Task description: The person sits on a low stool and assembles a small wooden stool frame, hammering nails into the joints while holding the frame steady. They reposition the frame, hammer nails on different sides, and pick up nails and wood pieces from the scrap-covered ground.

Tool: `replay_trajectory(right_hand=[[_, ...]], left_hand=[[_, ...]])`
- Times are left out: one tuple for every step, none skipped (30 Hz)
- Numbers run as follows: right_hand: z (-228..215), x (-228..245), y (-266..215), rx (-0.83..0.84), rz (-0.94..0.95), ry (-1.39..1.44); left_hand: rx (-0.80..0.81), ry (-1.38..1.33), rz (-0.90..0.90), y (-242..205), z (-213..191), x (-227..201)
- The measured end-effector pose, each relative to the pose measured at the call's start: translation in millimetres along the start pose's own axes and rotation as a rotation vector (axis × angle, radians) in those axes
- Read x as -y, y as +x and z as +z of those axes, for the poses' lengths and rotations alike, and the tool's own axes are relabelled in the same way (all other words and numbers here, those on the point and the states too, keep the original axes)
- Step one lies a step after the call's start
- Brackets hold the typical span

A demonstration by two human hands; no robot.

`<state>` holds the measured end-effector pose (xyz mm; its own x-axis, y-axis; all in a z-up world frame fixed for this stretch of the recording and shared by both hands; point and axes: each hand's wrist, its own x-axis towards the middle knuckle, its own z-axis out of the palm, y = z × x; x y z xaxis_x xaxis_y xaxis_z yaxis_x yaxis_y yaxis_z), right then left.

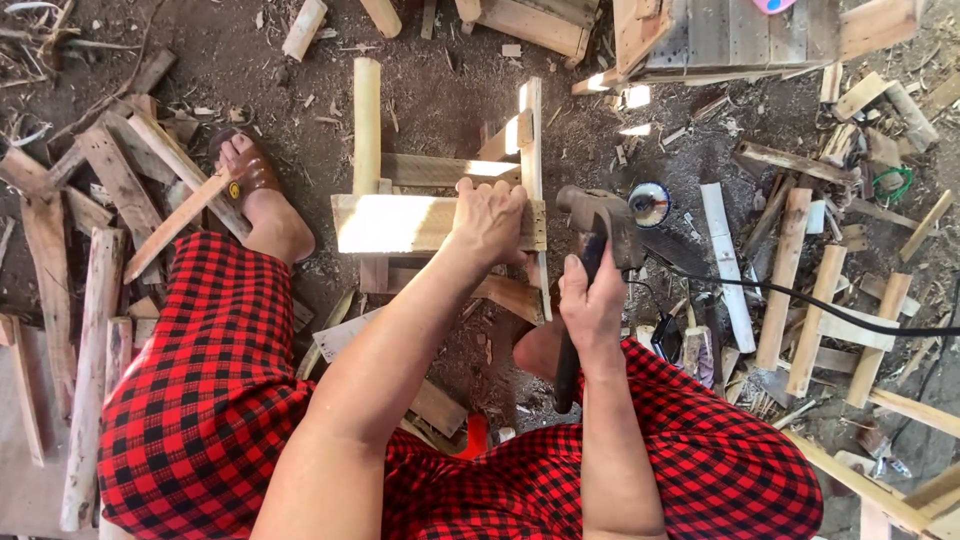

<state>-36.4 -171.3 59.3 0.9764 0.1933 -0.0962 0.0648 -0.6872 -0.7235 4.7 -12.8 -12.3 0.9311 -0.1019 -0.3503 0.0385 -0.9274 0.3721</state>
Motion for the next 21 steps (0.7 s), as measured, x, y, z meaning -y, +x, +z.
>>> replay_trajectory(right_hand=[[1, -7, 2, 0.028, -0.017, 0.013], [3, -7, 4, 0.028, -0.018, 0.011], [6, -6, 6, 0.03, -0.056, -0.124], [8, -5, 9, 0.032, -0.095, -0.259], [5, -6, 10, 0.031, -0.103, -0.26], [3, -7, 12, 0.026, -0.082, -0.191], [1, -9, 10, 0.028, -0.053, -0.126], [-4, -3, 7, 0.035, -0.055, -0.131], [-10, 2, 5, 0.055, -0.03, -0.078], [-16, 7, 3, 0.075, -0.006, -0.026], [-14, 10, 2, 0.075, -0.001, -0.029], [-12, 14, 1, 0.047, -0.05, -0.011], [-10, 18, 2, 0.02, -0.106, 0.007], [-7, 15, 8, 0.02, -0.109, 0.003], [-3, 13, 13, 0.126, -0.038, -0.157], [1, 11, 17, 0.231, 0.033, -0.318], [0, 13, 15, 0.223, 0.024, -0.32], [0, 14, 12, 0.126, -0.036, -0.268], [0, 13, 6, 0.055, -0.092, -0.219], [-4, 1, 8, 0.073, -0.097, -0.224], [-8, -11, 7, -0.002, -0.133, -0.231]], left_hand=[[-0.003, 0.0, -0.001, 2, 3, 1], [-0.004, -0.002, -0.001, 2, 3, 0], [-0.001, 0.003, -0.006, 2, 3, 0], [0.002, 0.008, -0.012, 2, 3, 0], [-0.006, 0.007, -0.015, 0, -5, -1], [-0.001, -0.003, -0.02, -2, -12, -1], [0.013, -0.018, -0.027, -7, -14, -2], [0.014, -0.026, -0.032, -4, -7, 0], [0.021, -0.022, -0.028, 0, 0, 2], [0.028, -0.018, -0.025, 5, 7, 3], [0.032, -0.021, -0.022, 2, 4, 3], [0.043, -0.011, -0.02, -1, 0, 2], [0.048, -0.001, -0.02, -2, -6, 3], [0.044, -0.004, -0.02, 4, 2, 3], [0.048, 0.01, -0.027, 9, 11, 3], [0.051, 0.024, -0.034, 14, 19, 4], [0.04, 0.025, -0.033, 14, 19, 5], [0.042, 0.015, -0.023, 14, 18, 6], [0.058, -0.009, -0.028, 9, 24, 6], [0.061, -0.022, -0.043, 2, 12, 6], [0.058, -0.026, -0.028, -4, 0, 7]])
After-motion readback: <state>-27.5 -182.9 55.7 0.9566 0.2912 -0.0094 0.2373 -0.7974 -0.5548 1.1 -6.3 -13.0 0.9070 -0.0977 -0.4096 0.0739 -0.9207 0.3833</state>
